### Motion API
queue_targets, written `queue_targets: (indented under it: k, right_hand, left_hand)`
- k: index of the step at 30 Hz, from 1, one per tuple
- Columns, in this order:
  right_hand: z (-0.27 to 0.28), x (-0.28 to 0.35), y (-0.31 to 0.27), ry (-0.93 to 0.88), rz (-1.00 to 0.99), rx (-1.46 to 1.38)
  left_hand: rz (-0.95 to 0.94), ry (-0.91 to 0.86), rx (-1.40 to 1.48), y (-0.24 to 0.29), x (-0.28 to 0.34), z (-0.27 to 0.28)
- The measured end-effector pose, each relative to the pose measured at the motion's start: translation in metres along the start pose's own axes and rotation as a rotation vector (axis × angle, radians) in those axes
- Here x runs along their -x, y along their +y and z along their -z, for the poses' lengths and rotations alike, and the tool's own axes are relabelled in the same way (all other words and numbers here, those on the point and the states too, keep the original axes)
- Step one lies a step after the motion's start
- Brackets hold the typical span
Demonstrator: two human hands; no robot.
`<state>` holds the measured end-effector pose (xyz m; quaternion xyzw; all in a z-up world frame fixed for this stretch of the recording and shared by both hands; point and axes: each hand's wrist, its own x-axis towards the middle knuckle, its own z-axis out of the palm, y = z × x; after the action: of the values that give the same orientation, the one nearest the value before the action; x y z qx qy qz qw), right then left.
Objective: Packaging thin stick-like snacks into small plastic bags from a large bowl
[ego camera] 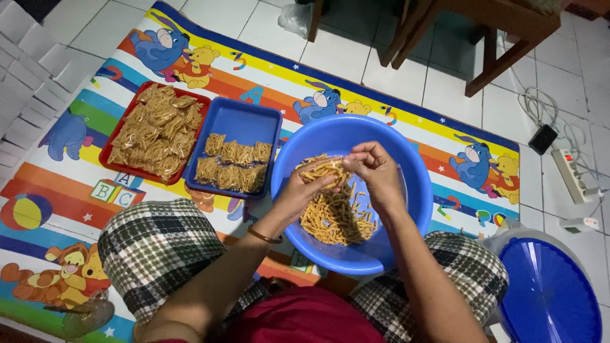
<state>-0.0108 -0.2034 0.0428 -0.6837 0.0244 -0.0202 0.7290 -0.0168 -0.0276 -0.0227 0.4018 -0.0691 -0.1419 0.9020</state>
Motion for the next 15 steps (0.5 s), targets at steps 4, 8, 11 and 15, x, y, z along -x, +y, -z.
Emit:
queue_targets:
  k: [4,8,11,15]
  right_hand:
    - [-0.006,0.007,-0.018,-0.079,0.055,0.087]
    - [-0.01,0.005,-0.041,-0.199,0.095,0.16]
    - [0.004,-0.009,-0.026,-0.148,0.127,0.093]
    - [0.018,-0.014,0.006,-0.137,0.136,0.377]
  left_hand:
    - [-0.033,-0.001,-0.046,0.019,0.003,-0.006]
    - [0.011,-0.001,-0.068,0.026,-0.007,0.008]
    - [-0.047,0.016,-0.06,0.041,-0.01,0.013]
    - [-0.101,0.039,-0.031,0.051,-0.015,0.022]
